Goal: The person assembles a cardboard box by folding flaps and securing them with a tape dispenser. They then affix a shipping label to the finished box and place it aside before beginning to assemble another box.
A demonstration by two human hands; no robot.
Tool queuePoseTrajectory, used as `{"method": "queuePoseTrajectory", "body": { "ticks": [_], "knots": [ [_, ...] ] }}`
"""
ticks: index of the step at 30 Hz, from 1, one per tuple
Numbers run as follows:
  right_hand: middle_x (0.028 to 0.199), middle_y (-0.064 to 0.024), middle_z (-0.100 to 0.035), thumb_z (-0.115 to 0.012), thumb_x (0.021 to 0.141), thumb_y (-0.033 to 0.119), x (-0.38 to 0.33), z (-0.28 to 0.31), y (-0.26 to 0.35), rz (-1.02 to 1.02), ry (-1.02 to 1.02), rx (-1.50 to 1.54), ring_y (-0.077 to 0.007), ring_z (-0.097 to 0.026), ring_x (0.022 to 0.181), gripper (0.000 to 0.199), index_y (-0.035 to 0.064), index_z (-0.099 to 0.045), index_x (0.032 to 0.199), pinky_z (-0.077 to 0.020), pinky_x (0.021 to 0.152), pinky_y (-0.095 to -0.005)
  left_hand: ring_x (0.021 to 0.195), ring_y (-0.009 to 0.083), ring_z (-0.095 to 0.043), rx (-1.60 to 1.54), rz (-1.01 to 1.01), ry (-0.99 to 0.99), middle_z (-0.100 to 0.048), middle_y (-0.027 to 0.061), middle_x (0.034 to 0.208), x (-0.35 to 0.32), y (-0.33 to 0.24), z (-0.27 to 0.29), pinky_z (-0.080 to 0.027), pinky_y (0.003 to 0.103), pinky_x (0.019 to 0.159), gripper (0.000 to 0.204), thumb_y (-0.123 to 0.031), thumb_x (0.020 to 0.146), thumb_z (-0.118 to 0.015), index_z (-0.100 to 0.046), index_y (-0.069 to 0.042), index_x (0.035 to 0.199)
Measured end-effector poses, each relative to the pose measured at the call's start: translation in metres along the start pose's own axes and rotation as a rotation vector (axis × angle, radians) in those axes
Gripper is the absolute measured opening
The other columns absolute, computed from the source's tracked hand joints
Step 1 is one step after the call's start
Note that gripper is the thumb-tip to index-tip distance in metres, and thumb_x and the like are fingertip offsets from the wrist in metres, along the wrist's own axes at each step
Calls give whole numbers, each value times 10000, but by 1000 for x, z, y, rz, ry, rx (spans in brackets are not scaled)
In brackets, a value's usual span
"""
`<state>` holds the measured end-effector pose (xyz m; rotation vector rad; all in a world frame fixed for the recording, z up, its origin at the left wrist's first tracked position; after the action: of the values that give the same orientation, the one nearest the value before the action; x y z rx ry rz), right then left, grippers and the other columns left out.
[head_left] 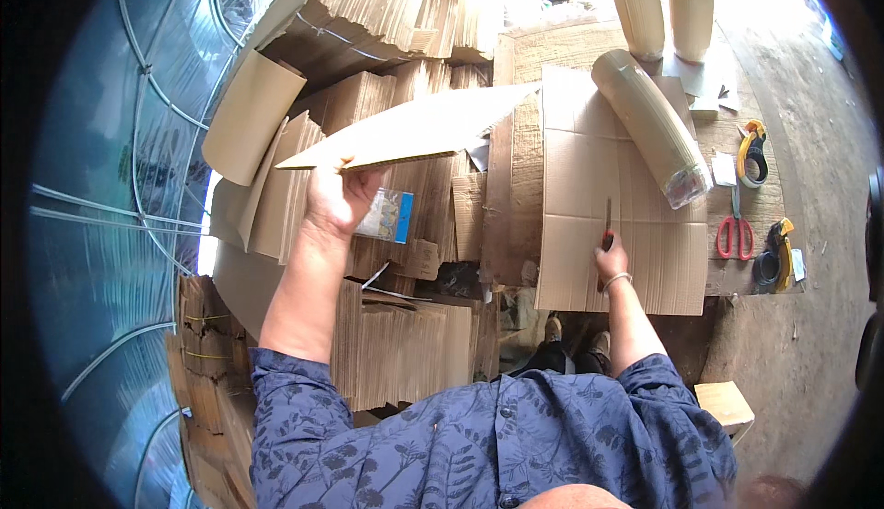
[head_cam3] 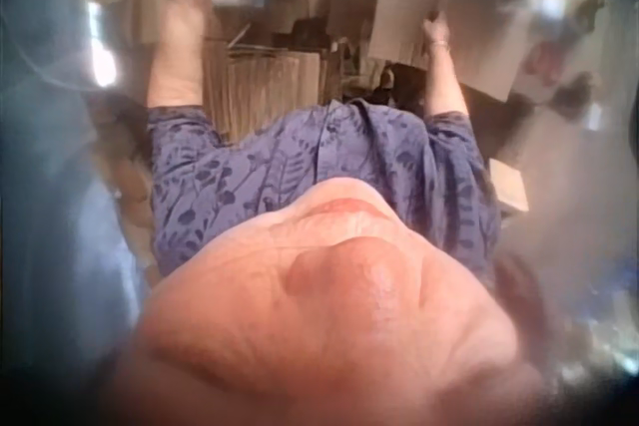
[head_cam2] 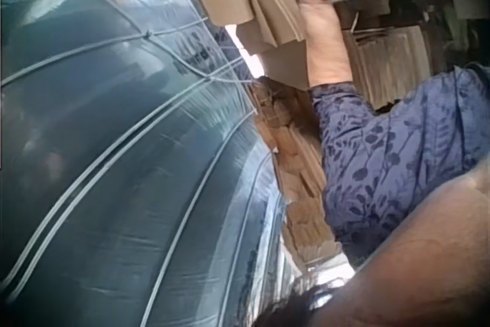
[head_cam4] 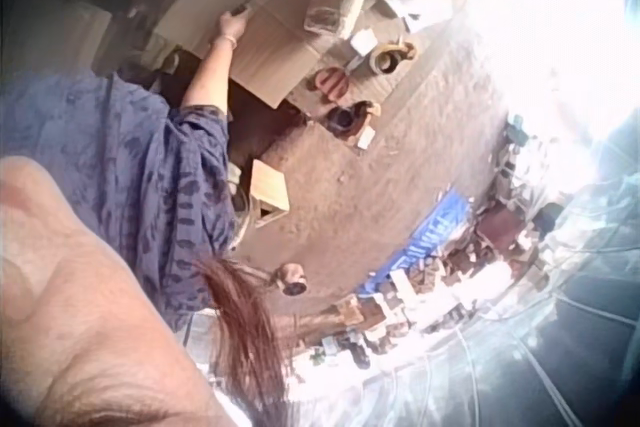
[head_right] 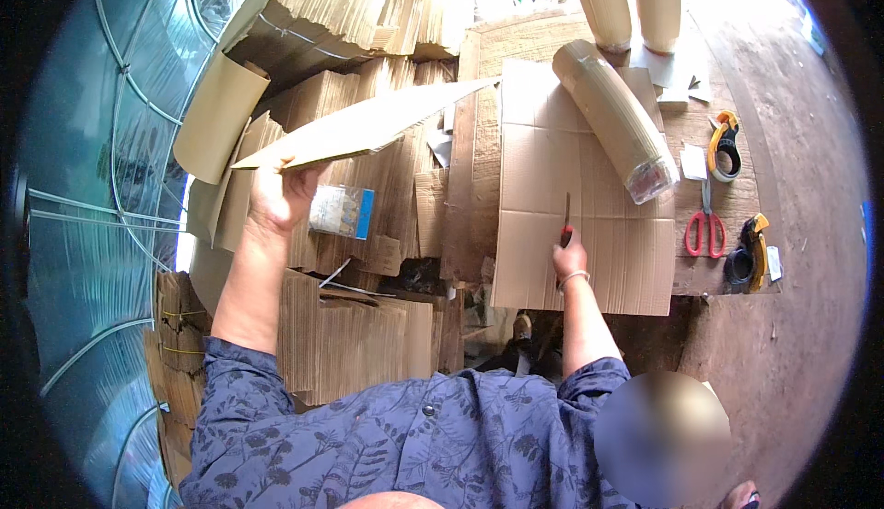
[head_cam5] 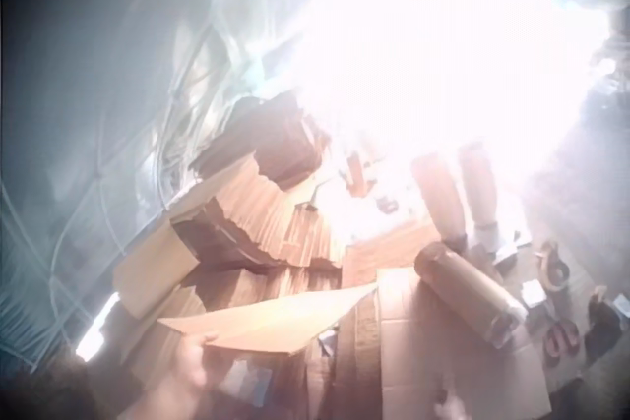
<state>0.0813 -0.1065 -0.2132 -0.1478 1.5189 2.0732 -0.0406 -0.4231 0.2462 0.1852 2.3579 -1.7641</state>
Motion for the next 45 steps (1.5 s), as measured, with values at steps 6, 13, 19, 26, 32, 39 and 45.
{"method": "queuePoseTrajectory", "body": {
  "ticks": [6,13,19,26,32,39,45],
  "knots": [
    [1219,-230,-616,-712,824,236,36,3,58,-73,157,-312,-366,-599,1137,749,147,-326,1459,-472,956,-435,904,220,-694,189,-20,-99,-682,143,1046,1,-28,15,-616,345,772,297,-137,934,-490,-552,39,1165],
    [1214,-200,-627,-731,823,244,45,5,47,-78,160,-480,-362,-607,1121,879,208,-198,1522,-481,948,-456,831,184,-683,786,-254,-122,-683,104,987,7,-95,15,-569,322,717,274,-144,941,-503,-572,-5,1167],
    [1185,-186,-644,-723,824,233,37,-5,57,-113,146,-536,-346,-633,1084,844,212,-227,1506,-507,911,-457,728,115,-650,1022,-617,-382,-690,70,900,-47,-195,69,-532,260,683,220,-144,1015,-414,-606,-75,1097],
    [1218,-210,-620,-755,778,255,43,2,50,-107,65,-458,-384,-599,1125,834,191,-293,1470,-476,959,-463,1286,367,-465,634,23,-3,-422,225,1415,-47,31,58,-418,487,1035,931,-545,859,-633,-193,-24,1492],
    [1217,-210,-621,-751,782,255,41,-4,49,-122,14,-456,-401,-593,1123,777,214,-327,1432,-473,961,-473,1422,337,-239,416,-318,370,-211,224,1533,-67,172,-5,-211,440,1157,1236,-587,729,-765,-24,19,1512],
    [1297,-173,-587,-759,781,221,41,-11,55,-170,-51,-568,-363,-569,1186,825,189,-294,1463,-457,996,-444,1160,252,-559,588,108,169,-558,221,1264,-62,228,21,-436,360,981,773,-220,826,-751,-320,73,1397],
    [1332,-161,-565,-796,743,214,43,-6,53,-219,-49,-578,-356,-555,1209,886,173,-291,1470,-445,1021,-427,726,149,-620,879,346,217,-689,95,840,-12,285,91,-522,314,645,311,-179,815,-726,-678,94,955]
  ]
}}
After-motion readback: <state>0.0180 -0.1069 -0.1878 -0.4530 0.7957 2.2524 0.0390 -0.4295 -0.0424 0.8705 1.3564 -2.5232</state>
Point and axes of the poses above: each hand's wrist, its own x-axis towards the middle knuckle, its own z-axis out of the back of the hand, y = z × x, the point moved 5 cm from there along x, towards the middle knuckle
